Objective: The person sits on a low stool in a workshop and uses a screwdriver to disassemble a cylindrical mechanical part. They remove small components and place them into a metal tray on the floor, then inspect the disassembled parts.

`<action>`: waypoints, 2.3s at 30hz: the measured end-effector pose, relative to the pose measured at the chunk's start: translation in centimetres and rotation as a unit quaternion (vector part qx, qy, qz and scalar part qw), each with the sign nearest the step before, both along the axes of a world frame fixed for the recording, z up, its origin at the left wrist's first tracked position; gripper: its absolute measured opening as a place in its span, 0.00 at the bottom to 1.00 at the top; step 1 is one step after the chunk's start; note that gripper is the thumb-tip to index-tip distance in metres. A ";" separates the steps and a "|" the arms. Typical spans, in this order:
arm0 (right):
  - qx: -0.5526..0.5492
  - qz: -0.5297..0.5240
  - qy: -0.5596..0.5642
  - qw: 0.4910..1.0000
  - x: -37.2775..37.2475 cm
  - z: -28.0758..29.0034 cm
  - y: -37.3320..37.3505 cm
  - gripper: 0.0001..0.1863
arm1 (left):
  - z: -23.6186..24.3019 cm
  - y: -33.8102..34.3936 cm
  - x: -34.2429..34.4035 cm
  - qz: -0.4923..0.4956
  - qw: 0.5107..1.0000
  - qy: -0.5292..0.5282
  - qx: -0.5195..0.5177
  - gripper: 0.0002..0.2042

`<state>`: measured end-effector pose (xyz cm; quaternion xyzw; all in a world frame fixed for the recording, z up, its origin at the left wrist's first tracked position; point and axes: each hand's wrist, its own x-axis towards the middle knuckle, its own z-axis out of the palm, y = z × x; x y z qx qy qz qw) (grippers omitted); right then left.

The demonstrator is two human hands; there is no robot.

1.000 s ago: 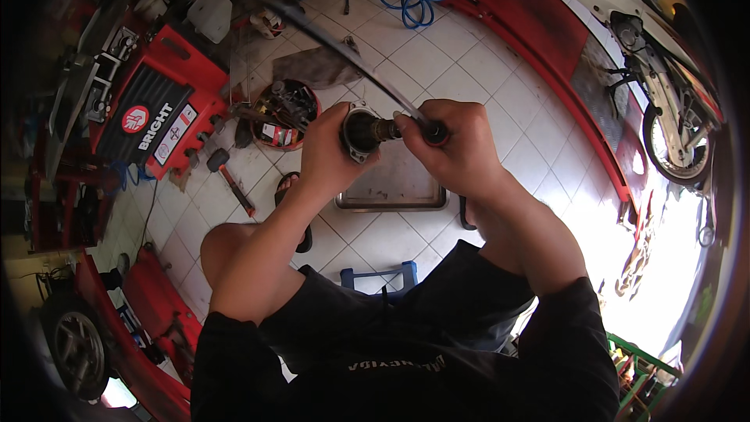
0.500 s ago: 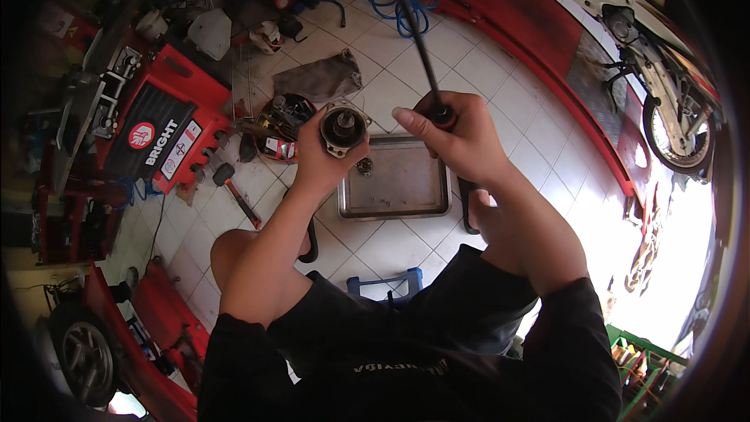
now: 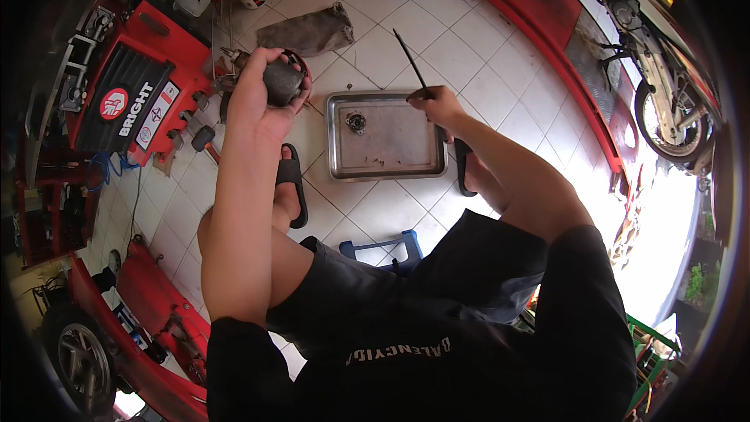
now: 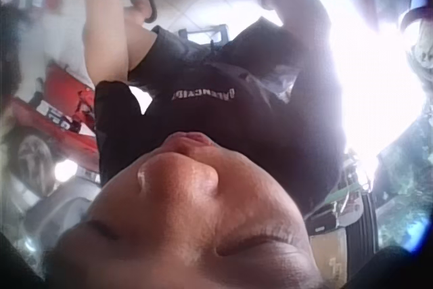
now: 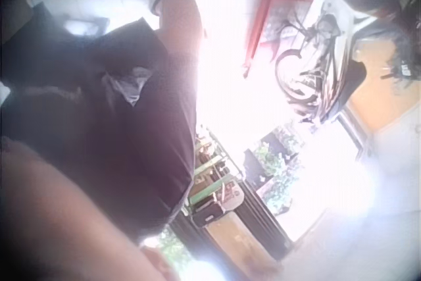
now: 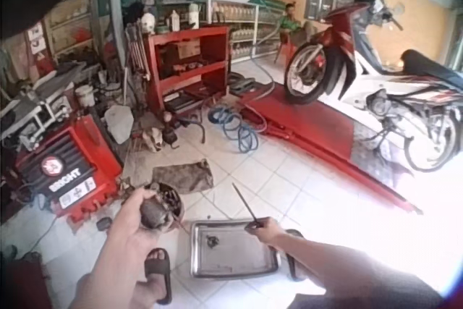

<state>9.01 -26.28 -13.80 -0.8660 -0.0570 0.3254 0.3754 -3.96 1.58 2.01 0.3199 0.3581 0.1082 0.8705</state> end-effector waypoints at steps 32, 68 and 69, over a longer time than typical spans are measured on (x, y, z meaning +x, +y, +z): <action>0.021 -0.052 -0.146 0.988 -6.2 -21.1 11.4 0.35 | 0.4 5.6 -3.4 0.027 0.998 0.010 -0.057 0.08; 0.647 0.042 0.398 0.649 -3.9 15.1 -2.4 0.40 | -1.8 -6.2 -0.3 -0.197 0.980 0.028 -0.002 0.08; 0.654 0.079 0.413 0.629 -3.9 14.6 -2.6 0.43 | -1.7 -6.2 -0.7 -0.207 0.978 0.018 -0.003 0.09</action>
